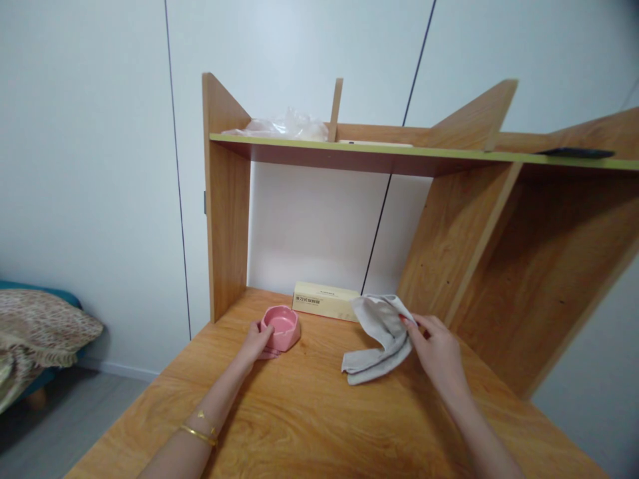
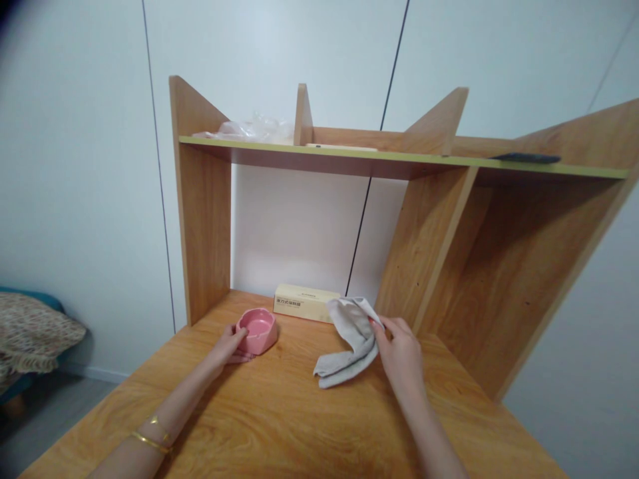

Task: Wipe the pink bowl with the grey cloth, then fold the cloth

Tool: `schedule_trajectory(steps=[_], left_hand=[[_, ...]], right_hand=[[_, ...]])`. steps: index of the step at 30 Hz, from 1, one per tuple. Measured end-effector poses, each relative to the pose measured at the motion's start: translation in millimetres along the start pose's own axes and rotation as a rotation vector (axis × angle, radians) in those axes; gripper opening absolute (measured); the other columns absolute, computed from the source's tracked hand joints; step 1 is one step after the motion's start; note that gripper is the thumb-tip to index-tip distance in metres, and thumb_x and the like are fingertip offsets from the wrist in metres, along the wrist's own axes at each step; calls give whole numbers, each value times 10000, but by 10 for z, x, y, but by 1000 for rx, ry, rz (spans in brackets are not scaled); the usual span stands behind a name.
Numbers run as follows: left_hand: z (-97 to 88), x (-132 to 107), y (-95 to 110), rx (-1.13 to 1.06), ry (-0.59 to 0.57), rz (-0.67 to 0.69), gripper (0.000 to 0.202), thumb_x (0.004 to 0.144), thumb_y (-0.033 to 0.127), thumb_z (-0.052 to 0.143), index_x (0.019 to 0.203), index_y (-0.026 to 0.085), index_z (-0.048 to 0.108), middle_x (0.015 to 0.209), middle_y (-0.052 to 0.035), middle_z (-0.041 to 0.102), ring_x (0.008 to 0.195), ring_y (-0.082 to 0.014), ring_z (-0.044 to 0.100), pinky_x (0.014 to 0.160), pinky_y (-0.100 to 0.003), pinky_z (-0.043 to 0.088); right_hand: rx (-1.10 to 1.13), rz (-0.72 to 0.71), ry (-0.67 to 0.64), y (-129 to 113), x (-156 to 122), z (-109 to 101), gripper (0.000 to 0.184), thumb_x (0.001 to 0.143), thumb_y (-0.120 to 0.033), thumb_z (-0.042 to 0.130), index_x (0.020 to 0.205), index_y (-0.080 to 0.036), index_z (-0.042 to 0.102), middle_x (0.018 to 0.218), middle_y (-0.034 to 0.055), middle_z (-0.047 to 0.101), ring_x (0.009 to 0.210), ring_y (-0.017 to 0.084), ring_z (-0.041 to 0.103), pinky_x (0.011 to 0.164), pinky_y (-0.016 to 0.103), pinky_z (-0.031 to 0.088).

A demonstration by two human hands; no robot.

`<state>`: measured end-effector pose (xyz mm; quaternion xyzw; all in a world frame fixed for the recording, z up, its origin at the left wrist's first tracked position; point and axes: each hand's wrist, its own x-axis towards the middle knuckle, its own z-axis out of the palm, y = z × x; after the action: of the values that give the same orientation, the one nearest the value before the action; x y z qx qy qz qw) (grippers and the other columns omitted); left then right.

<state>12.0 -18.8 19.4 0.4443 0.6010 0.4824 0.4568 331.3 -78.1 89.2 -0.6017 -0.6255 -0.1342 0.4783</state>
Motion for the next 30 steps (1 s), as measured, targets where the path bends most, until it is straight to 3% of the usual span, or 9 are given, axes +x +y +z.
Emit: schedule_trajectory(steps=[6,12,17,21,25,28,30], left_hand=[[-14,-98,33,-115,-93,-37,452,862,225,365,1255,168,150,706,-28,612,468,-139,631,558,-310,550],[170,-251,78,-157,-305,-18,557,829,280,373,1309,202,102,697,-28,629,443,-141,614,502,-279,534],[325,-384,22,-65,-431,0,602,757,319,458,1295,190,220,595,2,611,312,-112,525,310,-176,407],[346,-461,-6,17,-459,32,546,763,371,464,1251,173,321,448,56,537,270,-87,471,286,-132,344],[333,-504,7,60,-436,85,538,779,383,449,1262,190,310,406,85,496,273,-92,462,289,-131,327],[322,-519,25,95,-396,198,502,788,368,434,1253,206,339,499,56,566,312,-104,484,321,-169,366],[318,-520,37,78,-352,298,476,758,320,469,1215,201,403,703,0,650,474,-137,584,447,-218,459]], right_hand=[[37,31,157,-184,78,-78,404,798,-496,391,775,-163,619,663,25,535,564,152,476,556,273,373],[91,58,134,-274,-118,104,301,811,-397,406,807,-159,589,655,7,490,562,146,450,543,260,359],[171,23,-1,-412,-304,239,237,821,-332,400,847,-176,576,721,26,534,624,158,489,587,262,385],[244,-77,-170,-536,-447,340,212,823,-270,390,888,-191,575,822,49,575,762,179,540,684,280,417],[260,-174,-341,-638,-577,439,197,806,-246,417,903,-206,584,833,42,574,789,179,546,713,286,426],[279,-184,-407,-682,-656,509,186,797,-270,440,872,-206,598,776,33,555,730,170,538,658,275,430],[307,-149,-445,-693,-702,563,200,812,-310,431,833,-212,603,746,29,541,695,164,534,618,266,427]])
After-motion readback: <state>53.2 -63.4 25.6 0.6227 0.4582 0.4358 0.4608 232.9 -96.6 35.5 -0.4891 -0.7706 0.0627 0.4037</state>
